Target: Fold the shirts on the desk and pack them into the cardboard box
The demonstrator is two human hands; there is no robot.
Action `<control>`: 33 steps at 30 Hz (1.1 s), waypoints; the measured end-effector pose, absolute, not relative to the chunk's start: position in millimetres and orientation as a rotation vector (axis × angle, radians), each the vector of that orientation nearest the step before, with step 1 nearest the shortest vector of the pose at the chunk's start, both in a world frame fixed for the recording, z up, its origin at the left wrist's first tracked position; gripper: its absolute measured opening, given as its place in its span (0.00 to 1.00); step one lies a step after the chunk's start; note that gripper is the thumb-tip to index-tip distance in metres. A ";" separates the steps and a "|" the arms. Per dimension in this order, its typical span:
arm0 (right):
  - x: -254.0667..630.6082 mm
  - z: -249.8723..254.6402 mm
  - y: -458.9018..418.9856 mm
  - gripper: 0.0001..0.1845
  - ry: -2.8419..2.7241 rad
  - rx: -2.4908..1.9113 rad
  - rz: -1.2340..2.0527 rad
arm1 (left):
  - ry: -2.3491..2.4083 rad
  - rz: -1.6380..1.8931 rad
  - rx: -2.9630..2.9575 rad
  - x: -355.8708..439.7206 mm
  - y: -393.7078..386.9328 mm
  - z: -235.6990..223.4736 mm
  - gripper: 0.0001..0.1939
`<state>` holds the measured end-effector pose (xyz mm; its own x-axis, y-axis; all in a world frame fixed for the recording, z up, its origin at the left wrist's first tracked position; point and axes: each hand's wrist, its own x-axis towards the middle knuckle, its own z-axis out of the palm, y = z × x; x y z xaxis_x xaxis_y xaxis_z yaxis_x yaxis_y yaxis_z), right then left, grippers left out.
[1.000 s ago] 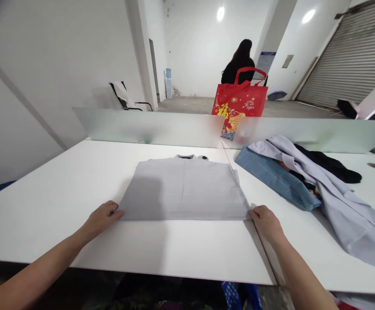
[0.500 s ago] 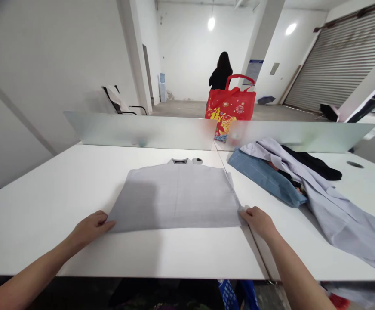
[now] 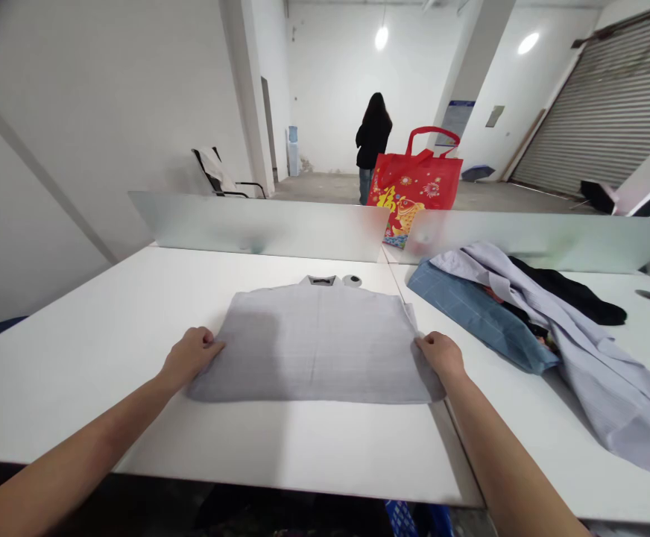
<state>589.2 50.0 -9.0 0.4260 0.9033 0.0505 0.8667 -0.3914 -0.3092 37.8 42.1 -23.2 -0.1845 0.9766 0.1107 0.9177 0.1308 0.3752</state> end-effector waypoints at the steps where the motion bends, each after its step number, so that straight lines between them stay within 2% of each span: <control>1: 588.2 -8.0 48.2 0.17 -1.513 -2.399 0.169 | 2.243 0.629 1.986 43.0 40.1 -22.4 0.12; 3: 584.6 -4.4 45.3 0.20 -1.483 -2.412 0.206 | 2.100 0.775 2.253 62.9 39.0 -19.7 0.13; 6: 577.3 3.2 42.5 0.22 -1.441 -2.378 0.409 | 1.652 0.793 2.604 112.9 48.4 -16.9 0.18; 8: 572.9 8.5 40.4 0.23 -1.358 -2.272 0.655 | 1.461 0.695 2.714 150.2 61.3 -17.7 0.20; 12: 566.0 16.2 33.6 0.22 -1.157 -1.818 1.356 | 1.404 0.451 2.664 200.4 87.1 -24.7 0.28; 14: 562.0 18.2 30.6 0.22 -1.062 -1.646 1.506 | 1.409 0.374 2.601 208.7 94.1 -28.9 0.31; 18: 546.3 32.2 33.5 0.21 -0.987 -1.532 1.418 | 1.404 0.360 2.573 208.6 96.2 -31.0 0.32; 22: 499.0 73.7 50.3 0.19 -1.113 -1.452 1.345 | 1.328 0.390 2.552 199.8 95.3 -26.0 0.32; 24: 454.8 95.5 60.9 0.20 -1.264 -1.379 1.334 | 1.241 0.528 2.451 187.3 96.3 -23.6 0.29; 26: 397.6 107.8 70.8 0.21 -1.459 -1.299 1.288 | 1.162 0.787 2.088 166.3 97.5 -21.8 0.24; 28: 334.4 106.4 78.3 0.18 -1.690 -1.242 1.137 | 1.116 0.973 1.649 137.7 97.4 -19.6 0.21; 31: 253.1 82.0 80.0 0.19 -2.011 -1.335 0.820 | 1.116 1.062 1.219 90.4 92.9 -14.8 0.28; 33: 222.8 58.3 73.6 0.20 -2.202 -1.404 0.867 | 1.128 1.105 1.007 65.3 88.0 -11.4 0.30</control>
